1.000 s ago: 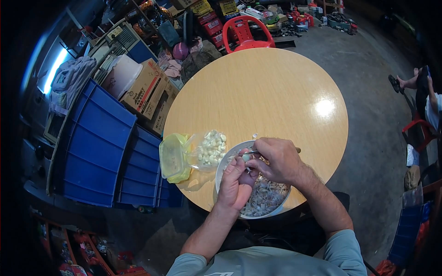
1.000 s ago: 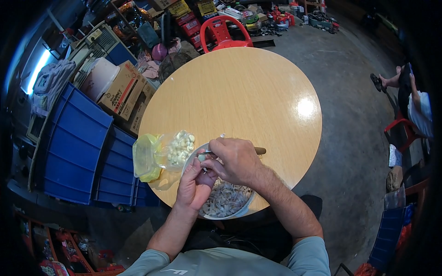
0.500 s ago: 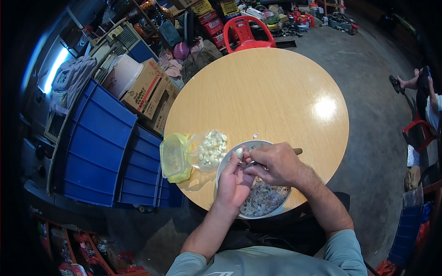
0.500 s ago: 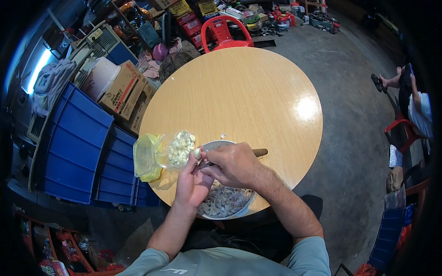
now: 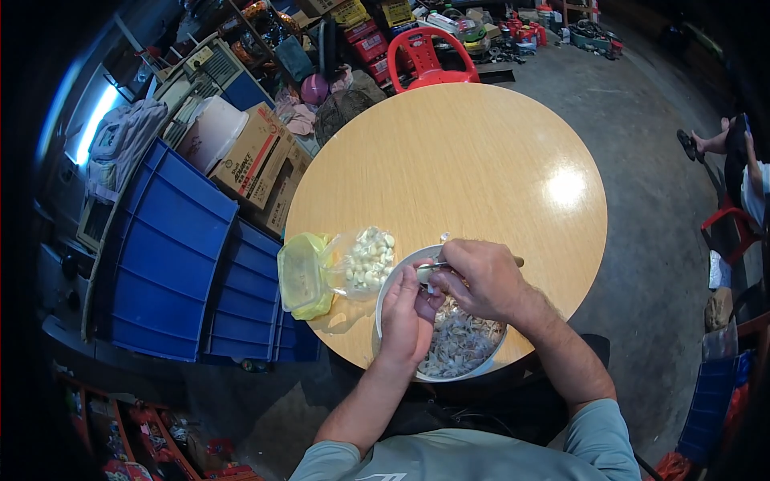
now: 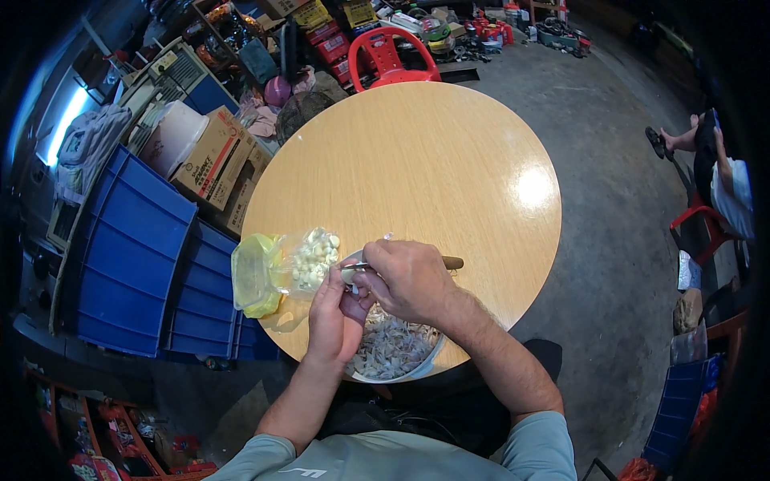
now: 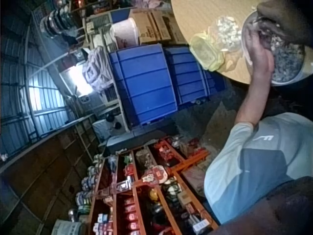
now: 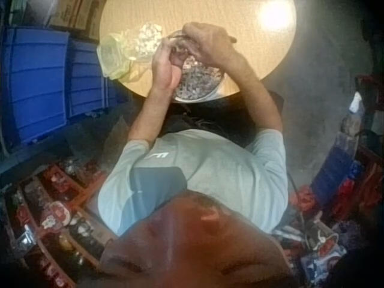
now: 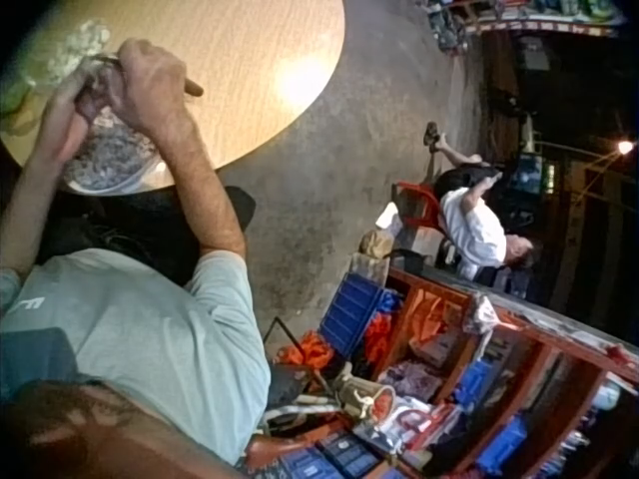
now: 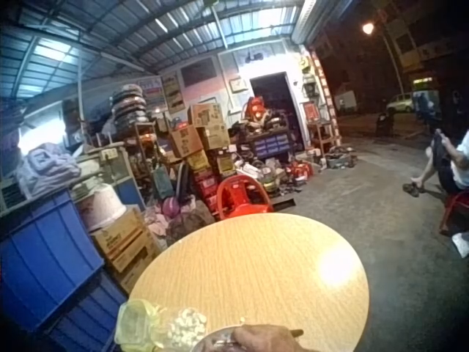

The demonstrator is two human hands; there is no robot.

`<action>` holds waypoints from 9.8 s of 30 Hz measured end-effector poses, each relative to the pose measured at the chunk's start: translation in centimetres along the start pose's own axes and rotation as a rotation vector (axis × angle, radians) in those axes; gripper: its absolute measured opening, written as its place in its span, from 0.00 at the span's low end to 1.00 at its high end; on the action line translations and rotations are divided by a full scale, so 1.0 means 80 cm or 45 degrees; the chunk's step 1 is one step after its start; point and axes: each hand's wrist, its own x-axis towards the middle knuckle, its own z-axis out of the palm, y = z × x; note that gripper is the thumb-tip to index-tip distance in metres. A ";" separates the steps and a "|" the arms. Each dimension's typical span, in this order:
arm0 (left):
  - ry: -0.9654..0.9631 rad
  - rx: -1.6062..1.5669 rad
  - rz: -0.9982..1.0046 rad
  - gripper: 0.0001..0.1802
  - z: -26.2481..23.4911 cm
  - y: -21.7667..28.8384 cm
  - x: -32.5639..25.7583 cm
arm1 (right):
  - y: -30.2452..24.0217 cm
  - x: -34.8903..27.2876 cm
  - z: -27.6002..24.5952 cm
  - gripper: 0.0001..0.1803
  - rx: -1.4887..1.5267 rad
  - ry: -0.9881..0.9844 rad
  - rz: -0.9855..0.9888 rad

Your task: Peel garlic cloves using hands and a small knife.

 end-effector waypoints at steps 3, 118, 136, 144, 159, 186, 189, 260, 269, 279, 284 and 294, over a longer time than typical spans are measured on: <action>-0.052 0.141 0.120 0.16 -0.003 0.000 -0.002 | 0.002 -0.001 0.001 0.13 -0.020 -0.009 0.003; -0.234 0.413 0.166 0.20 -0.025 -0.005 0.006 | 0.008 -0.004 -0.002 0.14 -0.075 -0.110 0.064; -0.176 0.036 -0.062 0.22 -0.021 -0.003 0.005 | 0.000 -0.002 -0.010 0.15 -0.020 -0.215 0.077; -0.098 -0.124 -0.157 0.20 -0.029 0.003 0.014 | 0.005 -0.006 -0.008 0.16 -0.054 -0.362 0.047; -0.256 -0.143 -0.132 0.16 -0.027 0.005 0.012 | 0.005 -0.002 -0.005 0.16 -0.051 -0.129 0.013; -0.212 -0.048 0.037 0.13 -0.010 0.000 0.004 | 0.004 -0.002 -0.005 0.17 -0.059 -0.085 0.017; -0.215 -0.007 0.083 0.14 -0.020 -0.003 0.007 | 0.005 -0.002 -0.005 0.16 -0.109 -0.069 0.003; -0.116 0.403 0.382 0.16 -0.010 0.000 -0.001 | 0.004 -0.002 0.000 0.14 -0.065 -0.050 -0.036; -0.149 0.425 0.405 0.16 -0.015 0.001 0.001 | 0.003 -0.001 -0.004 0.13 -0.058 -0.069 -0.023; -0.224 0.421 0.366 0.16 -0.024 0.004 0.004 | -0.002 0.002 -0.016 0.14 0.057 -0.202 0.064; -0.136 0.136 0.189 0.15 -0.024 0.005 0.007 | 0.005 -0.001 -0.013 0.13 -0.002 -0.333 0.018; -0.176 0.428 0.345 0.13 -0.025 0.006 0.005 | 0.009 -0.003 -0.006 0.10 -0.008 -0.075 0.021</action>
